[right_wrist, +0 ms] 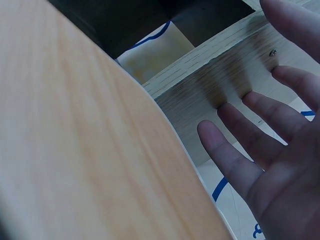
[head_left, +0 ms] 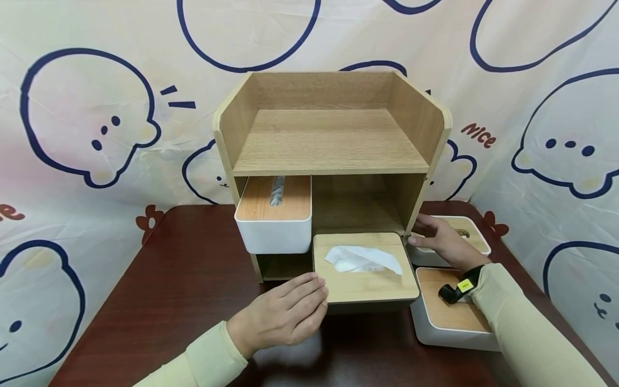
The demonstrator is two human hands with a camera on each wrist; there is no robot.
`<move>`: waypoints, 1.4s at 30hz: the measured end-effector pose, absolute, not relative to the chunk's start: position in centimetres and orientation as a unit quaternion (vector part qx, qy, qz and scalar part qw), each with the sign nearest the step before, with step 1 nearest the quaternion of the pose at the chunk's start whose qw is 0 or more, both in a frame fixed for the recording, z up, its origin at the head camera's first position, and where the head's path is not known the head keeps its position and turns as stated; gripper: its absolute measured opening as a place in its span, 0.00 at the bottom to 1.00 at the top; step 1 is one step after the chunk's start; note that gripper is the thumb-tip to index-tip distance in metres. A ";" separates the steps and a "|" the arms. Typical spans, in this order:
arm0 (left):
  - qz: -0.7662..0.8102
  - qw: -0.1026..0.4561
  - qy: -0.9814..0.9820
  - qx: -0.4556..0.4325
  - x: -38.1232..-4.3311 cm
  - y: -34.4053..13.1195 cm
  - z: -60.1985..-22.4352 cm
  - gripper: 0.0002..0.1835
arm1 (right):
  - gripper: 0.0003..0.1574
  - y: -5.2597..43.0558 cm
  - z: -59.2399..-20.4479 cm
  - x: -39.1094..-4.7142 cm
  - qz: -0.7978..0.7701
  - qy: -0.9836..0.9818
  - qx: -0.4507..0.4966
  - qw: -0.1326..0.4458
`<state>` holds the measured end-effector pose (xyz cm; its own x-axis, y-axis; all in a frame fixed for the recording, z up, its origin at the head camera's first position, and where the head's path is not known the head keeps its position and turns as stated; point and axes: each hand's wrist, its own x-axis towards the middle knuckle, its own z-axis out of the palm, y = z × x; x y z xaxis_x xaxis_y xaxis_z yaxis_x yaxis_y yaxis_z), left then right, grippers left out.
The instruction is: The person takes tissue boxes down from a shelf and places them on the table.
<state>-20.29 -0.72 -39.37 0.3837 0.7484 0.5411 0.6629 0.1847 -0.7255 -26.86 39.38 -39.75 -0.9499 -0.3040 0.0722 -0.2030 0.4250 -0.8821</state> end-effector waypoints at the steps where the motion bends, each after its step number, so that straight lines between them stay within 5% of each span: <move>1: 0.040 0.534 -0.554 -0.637 -20.3 -0.7 -39.4 0.08 | 0.49 39.4 -39.8 -26.9 -0.514 0.843 -0.151 0.048; 42: 0.049 0.526 -0.548 -0.649 -19.9 -1.2 -41.7 0.07 | 0.48 39.5 -39.9 -26.9 -0.526 0.834 -0.161 0.048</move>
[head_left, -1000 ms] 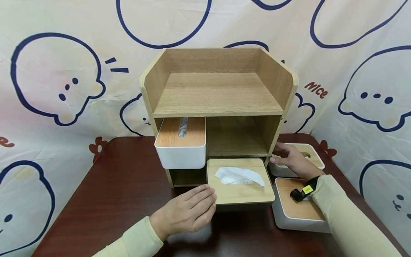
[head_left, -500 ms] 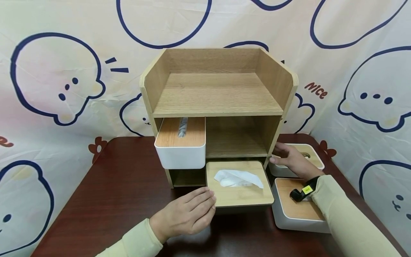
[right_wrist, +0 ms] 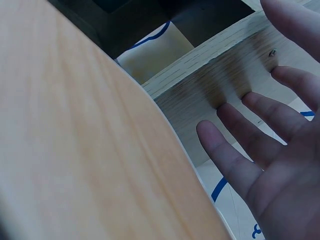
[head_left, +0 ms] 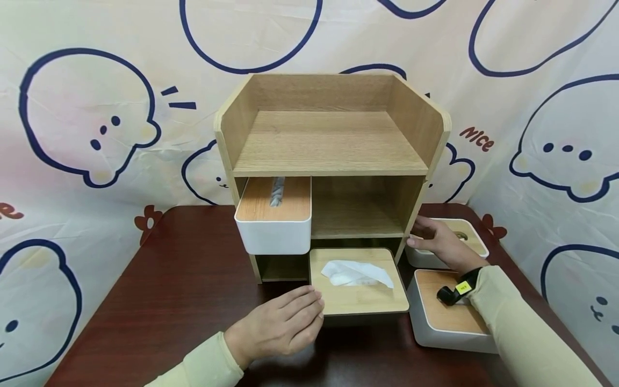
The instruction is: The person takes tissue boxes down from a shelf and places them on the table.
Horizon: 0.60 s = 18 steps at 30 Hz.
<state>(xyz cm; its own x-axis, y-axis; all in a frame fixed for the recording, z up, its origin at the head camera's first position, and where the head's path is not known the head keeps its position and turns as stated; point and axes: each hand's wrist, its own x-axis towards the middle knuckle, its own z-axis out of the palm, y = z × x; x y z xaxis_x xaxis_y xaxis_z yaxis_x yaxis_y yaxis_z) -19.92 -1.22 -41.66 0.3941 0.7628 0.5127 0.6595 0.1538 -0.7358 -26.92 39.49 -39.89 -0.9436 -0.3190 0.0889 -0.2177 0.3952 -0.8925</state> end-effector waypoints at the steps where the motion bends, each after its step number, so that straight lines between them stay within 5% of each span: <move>1: 0.049 0.524 -0.549 -0.649 -19.9 -1.2 -41.7 0.08 | 0.48 39.5 -39.9 -26.9 -0.529 0.832 -0.162 0.049; 18: 0.056 0.515 -0.549 -0.656 -19.8 -1.3 -42.4 0.09 | 0.45 39.4 -39.9 -26.7 -0.531 0.828 -0.174 0.037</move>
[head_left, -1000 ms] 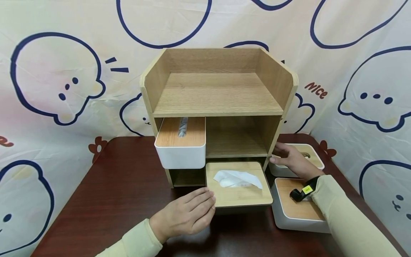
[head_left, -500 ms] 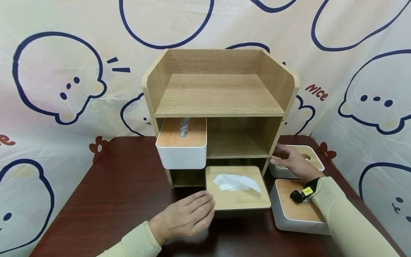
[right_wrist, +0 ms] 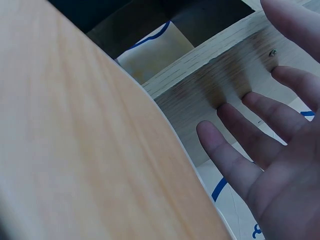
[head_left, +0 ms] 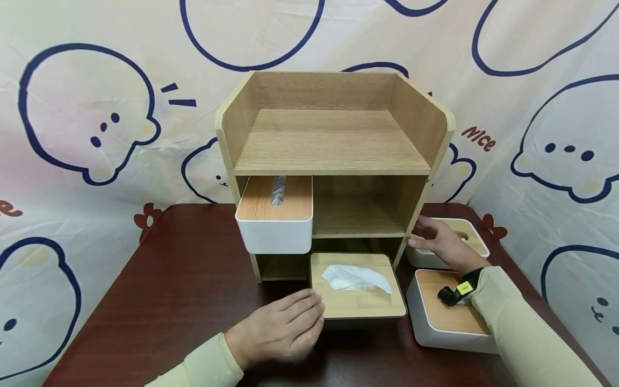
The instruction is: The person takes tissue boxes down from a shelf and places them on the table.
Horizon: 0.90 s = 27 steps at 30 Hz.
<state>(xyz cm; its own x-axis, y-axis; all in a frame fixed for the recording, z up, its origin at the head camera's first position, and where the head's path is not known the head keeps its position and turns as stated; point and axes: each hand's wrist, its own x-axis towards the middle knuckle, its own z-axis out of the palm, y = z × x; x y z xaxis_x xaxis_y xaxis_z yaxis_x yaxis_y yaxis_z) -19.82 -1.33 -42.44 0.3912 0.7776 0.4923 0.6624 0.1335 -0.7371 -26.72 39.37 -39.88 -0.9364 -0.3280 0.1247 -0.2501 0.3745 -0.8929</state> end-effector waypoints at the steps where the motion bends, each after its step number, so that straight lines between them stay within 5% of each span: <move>1: 0.057 0.514 -0.549 -0.657 -19.8 -1.3 -42.5 0.10 | 0.45 39.4 -39.9 -26.7 -0.532 0.828 -0.174 0.037; 27: 0.077 0.475 -0.576 -0.661 -19.9 -1.4 -44.3 0.10 | 0.47 39.4 -39.9 -26.8 -0.533 0.829 -0.162 0.052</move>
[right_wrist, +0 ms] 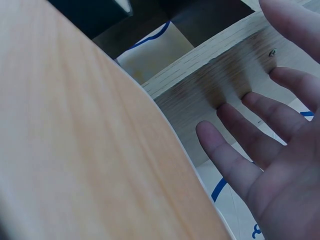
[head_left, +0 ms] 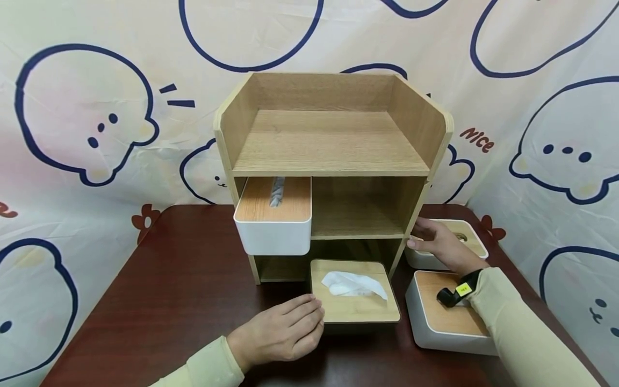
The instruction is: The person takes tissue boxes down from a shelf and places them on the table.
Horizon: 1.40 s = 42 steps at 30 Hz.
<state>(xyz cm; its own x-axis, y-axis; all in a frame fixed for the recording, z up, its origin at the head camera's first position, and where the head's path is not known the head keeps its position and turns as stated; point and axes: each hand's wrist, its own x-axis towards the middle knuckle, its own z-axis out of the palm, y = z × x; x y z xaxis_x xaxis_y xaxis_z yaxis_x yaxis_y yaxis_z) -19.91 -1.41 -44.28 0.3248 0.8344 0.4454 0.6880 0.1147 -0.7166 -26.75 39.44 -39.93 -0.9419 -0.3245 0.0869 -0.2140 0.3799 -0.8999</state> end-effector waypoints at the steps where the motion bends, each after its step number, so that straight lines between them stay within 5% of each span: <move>1: 0.077 0.474 -0.577 -0.661 -19.9 -1.4 -44.3 0.10 | 0.47 39.4 -39.9 -26.8 -0.533 0.829 -0.162 0.052; 42: 0.096 0.436 -0.593 -0.670 -20.0 -1.3 -45.1 0.12 | 0.45 39.4 -39.8 -26.8 -0.545 0.818 -0.174 0.062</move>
